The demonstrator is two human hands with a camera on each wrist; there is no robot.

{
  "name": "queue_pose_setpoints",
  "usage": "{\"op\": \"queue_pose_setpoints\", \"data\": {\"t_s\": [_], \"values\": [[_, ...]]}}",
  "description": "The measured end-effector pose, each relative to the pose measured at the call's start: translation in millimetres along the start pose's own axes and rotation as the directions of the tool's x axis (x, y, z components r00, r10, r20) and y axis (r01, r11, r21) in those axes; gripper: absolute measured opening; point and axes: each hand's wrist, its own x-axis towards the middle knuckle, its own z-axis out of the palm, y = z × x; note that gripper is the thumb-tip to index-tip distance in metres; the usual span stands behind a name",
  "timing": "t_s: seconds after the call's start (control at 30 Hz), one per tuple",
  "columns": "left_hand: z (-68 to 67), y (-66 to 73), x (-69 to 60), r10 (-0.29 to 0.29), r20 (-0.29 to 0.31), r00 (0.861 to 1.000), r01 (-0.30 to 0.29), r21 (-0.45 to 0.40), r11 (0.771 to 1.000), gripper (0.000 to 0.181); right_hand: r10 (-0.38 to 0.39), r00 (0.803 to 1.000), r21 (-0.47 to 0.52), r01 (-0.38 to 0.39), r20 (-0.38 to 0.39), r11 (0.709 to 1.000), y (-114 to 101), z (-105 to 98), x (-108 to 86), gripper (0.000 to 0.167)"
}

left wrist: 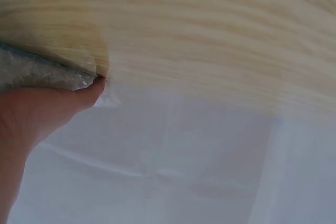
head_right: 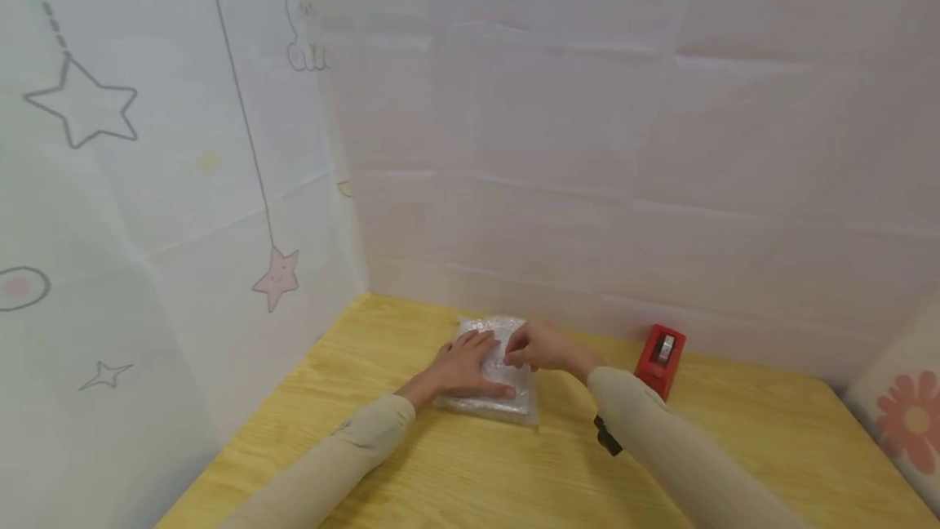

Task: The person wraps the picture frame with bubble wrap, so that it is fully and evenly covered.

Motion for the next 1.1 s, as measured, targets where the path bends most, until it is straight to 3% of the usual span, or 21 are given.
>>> {"op": "queue_pose_setpoints", "data": {"t_s": [0.43,0.73,1.1], "values": [[0.5,-1.7,1.2,-0.004,-0.003,1.000,0.003,-0.029,1.000,0.119,-0.017,1.000,-0.013,0.017,-0.025,1.000,5,15,17.8,0.010],[1.2,-2.6,-0.6,-0.012,-0.006,1.000,0.012,-0.005,1.000,0.119,0.028,0.999,-0.024,-0.029,-0.037,0.999,10,20,28.7,0.009],[0.8,-1.1,-1.4,-0.001,-0.007,1.000,0.001,0.010,1.000,0.118,-0.027,0.994,-0.113,0.014,-0.107,0.994,8,28,32.4,0.013]]}}
